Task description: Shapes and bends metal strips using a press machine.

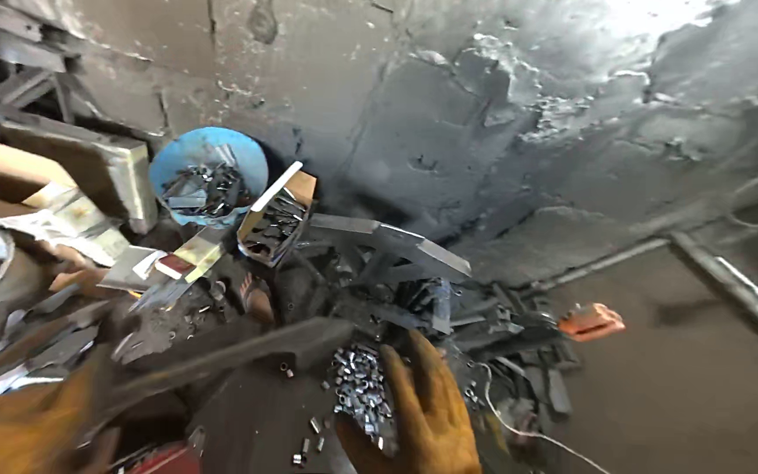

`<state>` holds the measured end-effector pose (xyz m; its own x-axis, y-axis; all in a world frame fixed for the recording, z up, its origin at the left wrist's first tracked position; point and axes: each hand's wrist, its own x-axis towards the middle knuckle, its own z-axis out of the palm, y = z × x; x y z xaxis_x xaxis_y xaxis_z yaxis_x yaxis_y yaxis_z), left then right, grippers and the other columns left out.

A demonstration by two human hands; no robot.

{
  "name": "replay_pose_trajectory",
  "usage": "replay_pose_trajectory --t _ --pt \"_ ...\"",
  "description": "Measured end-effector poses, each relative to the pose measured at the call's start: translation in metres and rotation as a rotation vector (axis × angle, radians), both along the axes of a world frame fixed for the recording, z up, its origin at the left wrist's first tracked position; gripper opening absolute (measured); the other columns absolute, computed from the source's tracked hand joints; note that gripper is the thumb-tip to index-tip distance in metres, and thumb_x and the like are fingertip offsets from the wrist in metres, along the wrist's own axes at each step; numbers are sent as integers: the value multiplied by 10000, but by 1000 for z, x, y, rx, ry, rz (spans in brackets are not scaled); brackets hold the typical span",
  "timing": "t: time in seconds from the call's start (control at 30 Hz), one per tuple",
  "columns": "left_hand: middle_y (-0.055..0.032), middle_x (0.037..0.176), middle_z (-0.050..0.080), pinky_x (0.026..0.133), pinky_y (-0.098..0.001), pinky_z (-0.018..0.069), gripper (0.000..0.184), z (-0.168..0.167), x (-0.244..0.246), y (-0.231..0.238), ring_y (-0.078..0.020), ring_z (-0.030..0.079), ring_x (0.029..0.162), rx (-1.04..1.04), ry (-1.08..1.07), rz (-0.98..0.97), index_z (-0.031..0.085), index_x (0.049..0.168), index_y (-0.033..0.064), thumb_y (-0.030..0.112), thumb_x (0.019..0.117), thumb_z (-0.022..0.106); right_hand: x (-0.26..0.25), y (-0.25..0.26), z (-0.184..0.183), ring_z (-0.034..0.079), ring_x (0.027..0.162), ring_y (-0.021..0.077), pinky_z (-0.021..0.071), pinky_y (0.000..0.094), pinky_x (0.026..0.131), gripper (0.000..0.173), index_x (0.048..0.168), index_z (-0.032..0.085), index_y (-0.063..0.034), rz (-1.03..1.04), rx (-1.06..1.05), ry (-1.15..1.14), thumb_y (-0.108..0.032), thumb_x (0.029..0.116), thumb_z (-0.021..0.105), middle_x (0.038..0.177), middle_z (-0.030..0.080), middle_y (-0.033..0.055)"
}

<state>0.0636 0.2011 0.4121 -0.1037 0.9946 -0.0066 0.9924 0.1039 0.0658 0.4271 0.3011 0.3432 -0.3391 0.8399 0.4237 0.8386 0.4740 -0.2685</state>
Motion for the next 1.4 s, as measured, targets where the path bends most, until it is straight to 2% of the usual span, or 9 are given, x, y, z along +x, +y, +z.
replay_pose_trajectory --t 0.07,0.17,0.3,0.5,0.57,0.7,0.83,1.1,1.4 --pt "-303 1093 692 710 -717 526 730 -33 18 53 -533 679 959 -72 52 -126 539 1479 83 409 864 761 9 14 -22 372 1488 402 314 626 1210 911 1504 539 -260 -9 -47 -112 -723 747 745 1586 427 212" --pt "-202 1023 730 670 -715 524 744 -95 49 114 -468 701 899 -42 83 -225 623 1421 198 450 749 822 29 41 -71 329 1521 360 301 603 1222 855 1575 430 -304 3 -146 -255 -683 838 643 1639 377 137" --pt "-145 1039 738 713 -677 545 643 -145 60 180 -405 711 932 -109 35 -282 651 1377 224 461 791 767 48 82 -120 417 1475 352 355 604 1194 725 1549 467 -264 10 -109 -319 -569 907 609 1576 473 136" --pt "-115 1017 740 701 -650 549 576 -194 60 246 -387 713 931 -115 45 -280 678 1299 246 494 784 746 43 137 -156 348 1505 386 278 654 1208 719 1525 498 -233 -57 -59 -372 -629 929 571 1586 458 135" --pt "-92 945 732 648 -622 549 467 -203 60 255 -367 717 879 -102 64 -291 701 1176 241 475 774 737 41 146 -165 316 1518 397 255 672 1207 675 1521 502 -240 -68 -38 -384 -589 947 563 1609 429 121" --pt "-85 971 732 679 -620 553 425 -212 60 262 -351 715 912 -182 79 -286 713 1161 242 488 816 704 40 149 -175 278 1540 377 237 663 1223 611 1544 473 -251 -84 -7 -419 -444 972 566 1638 393 88" --pt "-71 872 710 596 -586 542 369 -218 58 260 -333 710 813 -88 66 -323 728 1068 219 455 785 711 39 147 -177 257 1548 377 228 661 1228 611 1554 458 -253 -82 -3 -412 -433 979 557 1640 391 82" --pt "-50 845 703 598 -570 541 330 -218 55 264 -306 704 791 -98 58 -340 728 1033 220 429 779 727 37 147 -174 235 1553 392 217 678 1222 639 1571 430 -251 -72 -28 -410 -423 971 565 1649 373 87" --pt "-12 887 719 624 -547 547 303 -217 54 271 -264 709 833 -140 85 -343 737 1038 257 432 791 723 35 146 -175 262 1543 387 241 659 1224 607 1546 468 -267 -85 -22 -384 -406 965 579 1636 392 85"
